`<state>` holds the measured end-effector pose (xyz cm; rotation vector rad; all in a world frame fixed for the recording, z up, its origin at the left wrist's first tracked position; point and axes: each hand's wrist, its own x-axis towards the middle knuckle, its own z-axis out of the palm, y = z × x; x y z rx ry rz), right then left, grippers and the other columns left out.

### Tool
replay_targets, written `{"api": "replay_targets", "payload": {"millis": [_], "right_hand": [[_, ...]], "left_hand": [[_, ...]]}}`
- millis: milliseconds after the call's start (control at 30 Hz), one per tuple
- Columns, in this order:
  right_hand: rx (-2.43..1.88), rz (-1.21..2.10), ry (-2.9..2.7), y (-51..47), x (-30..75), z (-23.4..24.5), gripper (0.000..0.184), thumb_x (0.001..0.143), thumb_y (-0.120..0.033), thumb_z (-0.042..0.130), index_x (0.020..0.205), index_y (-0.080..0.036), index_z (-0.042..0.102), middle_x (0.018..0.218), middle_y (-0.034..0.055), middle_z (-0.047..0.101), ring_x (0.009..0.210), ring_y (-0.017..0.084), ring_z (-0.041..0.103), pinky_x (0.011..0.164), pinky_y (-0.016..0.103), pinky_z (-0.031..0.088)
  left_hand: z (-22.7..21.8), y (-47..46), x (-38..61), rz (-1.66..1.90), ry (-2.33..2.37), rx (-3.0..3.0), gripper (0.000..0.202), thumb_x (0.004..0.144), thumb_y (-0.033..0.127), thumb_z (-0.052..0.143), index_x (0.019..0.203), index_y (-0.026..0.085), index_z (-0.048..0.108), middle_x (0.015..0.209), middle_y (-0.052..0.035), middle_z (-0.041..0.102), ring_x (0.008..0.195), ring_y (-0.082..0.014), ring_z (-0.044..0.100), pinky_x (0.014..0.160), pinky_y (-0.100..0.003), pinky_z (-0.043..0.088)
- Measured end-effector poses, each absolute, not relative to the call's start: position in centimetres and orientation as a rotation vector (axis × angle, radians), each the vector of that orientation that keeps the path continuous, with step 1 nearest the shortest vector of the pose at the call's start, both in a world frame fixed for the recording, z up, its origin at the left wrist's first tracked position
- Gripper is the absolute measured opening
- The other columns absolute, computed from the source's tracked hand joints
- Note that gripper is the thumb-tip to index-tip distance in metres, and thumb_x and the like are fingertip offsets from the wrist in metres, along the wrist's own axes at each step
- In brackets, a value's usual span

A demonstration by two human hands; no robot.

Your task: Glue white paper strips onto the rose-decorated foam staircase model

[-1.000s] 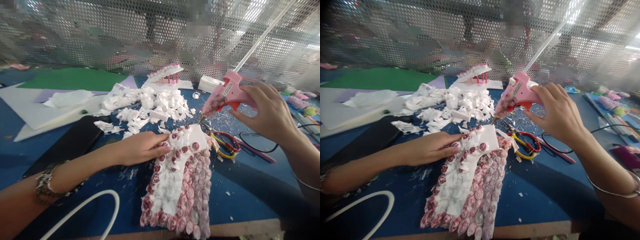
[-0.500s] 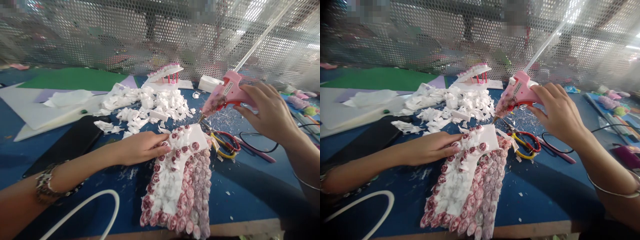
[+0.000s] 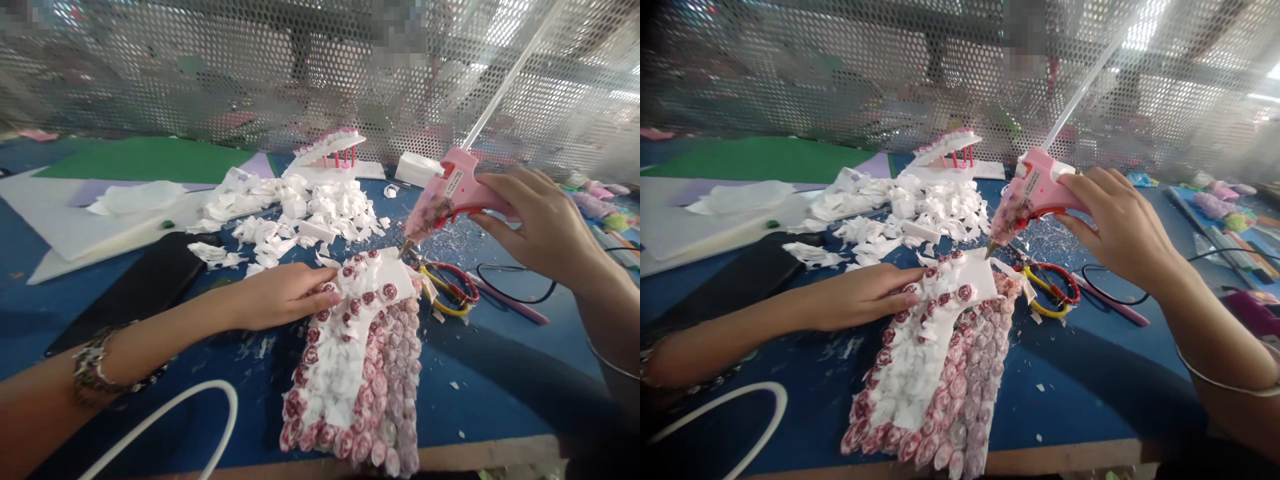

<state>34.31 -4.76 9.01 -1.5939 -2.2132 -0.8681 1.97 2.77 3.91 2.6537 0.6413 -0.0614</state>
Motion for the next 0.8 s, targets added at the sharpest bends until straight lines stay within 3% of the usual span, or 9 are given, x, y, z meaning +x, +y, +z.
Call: {"api": "replay_targets", "payload": {"millis": [100,300,467,633,700,800], "right_hand": [[-1.553,-0.858,-2.262,-4.9,34.5,9.2,0.041,0.085,-0.042,0.042,0.116,-0.017,0.048,0.09,0.0078,0.055,0.082,0.02,0.05,0.073,0.034,0.043],[-1.688,-0.709,-2.234,-4.4,37.0,8.8,0.045,0.08,-0.052,0.046,0.11,-0.019,0.049,0.096,0.0083,0.059,0.086,0.02,0.055,0.073,0.031,0.042],[-1.945,-0.559,-2.212,-3.6,43.0,5.8,0.037,0.077,-0.053,0.051,0.093,-0.02,0.056,0.086,0.0107,0.063,0.074,0.02,0.056,0.063,0.031,0.04],[-1.993,-0.444,-2.248,-2.8,46.8,3.5,0.031,0.076,-0.052,0.052,0.077,-0.022,0.062,0.062,0.0052,0.061,0.051,0.013,0.051,0.048,0.026,0.036],[-1.977,-0.523,-2.175,-2.5,46.2,4.3,0.035,0.074,-0.053,0.054,0.078,-0.02,0.062,0.062,0.008,0.059,0.057,0.016,0.052,0.053,0.029,0.039],[-1.887,-0.66,-2.063,-2.5,42.2,6.8,0.046,0.075,-0.051,0.055,0.1,-0.012,0.059,0.085,0.016,0.058,0.082,0.023,0.054,0.071,0.037,0.042]], "left_hand": [[4.0,2.7,1.9,-0.083,0.669,2.644,0.054,0.088,0.056,0.021,0.092,0.015,0.055,0.059,-0.0021,0.053,0.052,-0.0139,0.05,0.05,-0.023,0.03],[5.3,2.7,1.4,0.104,0.834,2.463,0.054,0.089,0.053,0.018,0.124,0.02,0.043,0.06,0.0006,0.05,0.055,-0.0126,0.047,0.056,-0.023,0.034],[6.4,3.2,1.1,0.376,0.725,2.289,0.043,0.091,0.034,0.02,0.124,0.021,0.045,0.09,-0.0046,0.054,0.081,-0.0128,0.051,0.074,-0.022,0.041],[6.8,3.2,1.5,0.485,0.816,2.274,0.038,0.087,0.027,0.036,0.124,0.021,0.047,0.114,-0.0068,0.057,0.101,-0.0165,0.054,0.085,-0.025,0.044],[7.1,3.0,1.9,0.538,0.837,2.253,0.039,0.087,0.026,0.038,0.125,0.021,0.044,0.119,-0.0075,0.056,0.101,-0.016,0.057,0.087,-0.025,0.044],[7.7,2.7,2.7,0.632,0.805,2.209,0.043,0.086,0.02,0.038,0.129,0.021,0.04,0.124,-0.0078,0.053,0.106,-0.0164,0.057,0.088,-0.025,0.045]]}}
